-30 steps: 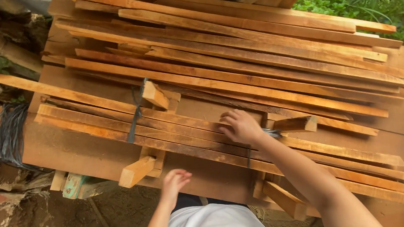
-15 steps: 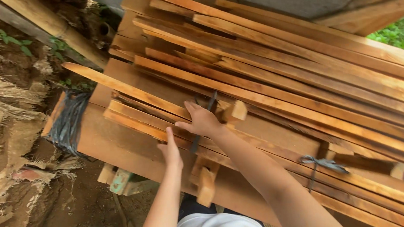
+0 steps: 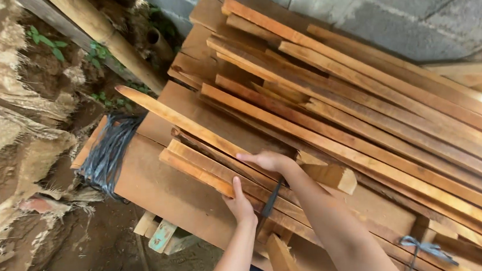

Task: Organizing and bundling thin wooden strips on a storage rack.

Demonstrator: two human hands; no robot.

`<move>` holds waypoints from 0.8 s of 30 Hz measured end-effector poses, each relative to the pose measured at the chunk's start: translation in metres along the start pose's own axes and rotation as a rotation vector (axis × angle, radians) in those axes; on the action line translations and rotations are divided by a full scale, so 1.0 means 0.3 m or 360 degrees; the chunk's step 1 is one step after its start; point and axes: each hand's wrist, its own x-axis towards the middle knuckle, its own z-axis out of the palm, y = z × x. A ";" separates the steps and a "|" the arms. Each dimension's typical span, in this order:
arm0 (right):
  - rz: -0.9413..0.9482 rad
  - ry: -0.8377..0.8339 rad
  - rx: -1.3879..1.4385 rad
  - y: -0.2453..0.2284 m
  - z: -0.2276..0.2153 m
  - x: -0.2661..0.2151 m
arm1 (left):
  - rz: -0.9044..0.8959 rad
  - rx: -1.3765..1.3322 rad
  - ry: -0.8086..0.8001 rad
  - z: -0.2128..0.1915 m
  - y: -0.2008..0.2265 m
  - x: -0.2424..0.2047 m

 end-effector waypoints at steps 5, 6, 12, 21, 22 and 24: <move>-0.0136 0.0287 -0.0162 -0.033 0.008 -0.126 | 0.0130 0.0098 -0.0066 -0.028 -0.048 0.036; -0.0248 0.0476 -0.0318 -0.071 -0.012 -0.205 | 0.0121 0.0144 -0.0074 -0.008 -0.015 0.013; -0.1204 0.1168 -0.0436 0.179 0.129 -0.216 | -0.0070 0.0828 -0.0423 -0.109 0.134 -0.012; -0.1170 0.1215 -0.0750 0.774 0.140 -0.642 | 0.0407 0.0766 -0.0577 -0.600 -0.270 -0.102; -0.1165 0.1217 -0.0747 0.880 0.146 -0.654 | 0.0405 0.0770 -0.0580 -0.618 -0.350 -0.139; -0.1051 0.1336 -0.0790 1.076 0.135 -0.664 | 0.0037 0.0311 -0.0732 -0.633 -0.502 -0.203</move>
